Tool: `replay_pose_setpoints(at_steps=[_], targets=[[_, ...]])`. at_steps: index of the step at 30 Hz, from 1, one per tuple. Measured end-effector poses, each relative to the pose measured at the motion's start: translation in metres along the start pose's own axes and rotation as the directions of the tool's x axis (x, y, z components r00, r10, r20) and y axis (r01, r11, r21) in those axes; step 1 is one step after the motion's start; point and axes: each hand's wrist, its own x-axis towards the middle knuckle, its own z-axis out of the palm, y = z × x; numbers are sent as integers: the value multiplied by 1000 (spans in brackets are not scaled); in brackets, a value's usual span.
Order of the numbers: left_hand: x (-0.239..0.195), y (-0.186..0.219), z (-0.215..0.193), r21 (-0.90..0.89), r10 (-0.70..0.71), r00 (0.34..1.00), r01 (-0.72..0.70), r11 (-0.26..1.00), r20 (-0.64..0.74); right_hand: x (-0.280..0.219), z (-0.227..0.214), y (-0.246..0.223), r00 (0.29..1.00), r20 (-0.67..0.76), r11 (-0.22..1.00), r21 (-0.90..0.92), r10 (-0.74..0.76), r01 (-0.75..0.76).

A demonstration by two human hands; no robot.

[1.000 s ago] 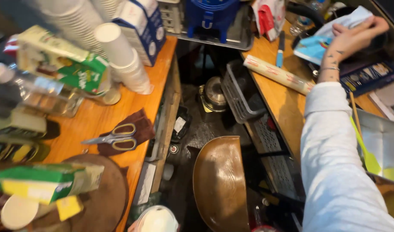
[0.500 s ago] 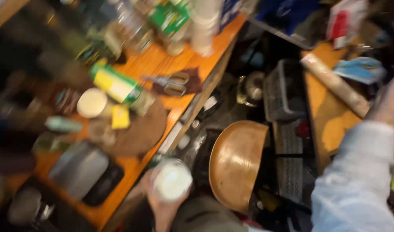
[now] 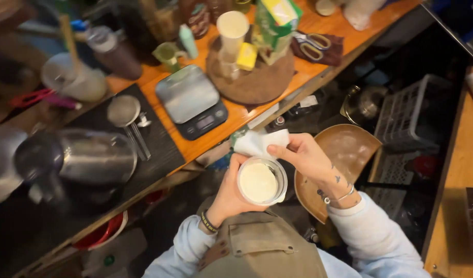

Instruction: Preparing a beverage by measuring ingredients on a scale, mixing with a frother, and adding ice.

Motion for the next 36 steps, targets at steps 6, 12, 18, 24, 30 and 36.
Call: replay_pose_setpoints(at_steps=[6, 12, 18, 24, 30, 36], targets=[[-42, 28, -47, -40, 9, 1000, -9, 999, 2, 6, 61, 2, 776, 614, 931, -182, -143, 316], [-70, 35, -69, 28, -4, 1000, 3, 1000, 27, -7, 112, -2, 807, 569, 879, -289, -161, 379], [-90, 23, -74, 8, -18, 999, 18, 1000, -48, -17, 139, -16, 854, 508, 913, -286, -113, 291], [-89, 16, -87, 48, 4, 1000, -5, 999, 27, -19, 140, -23, 827, 556, 918, -281, -81, 279], [-90, 14, -79, 114, 135, 991, -136, 984, 22, -14, 135, -38, 522, 850, 773, -286, -67, 566], [-79, 34, -92, 60, 191, 981, -193, 979, 33, -9, 134, -30, 664, 743, 763, -380, -85, 523]])
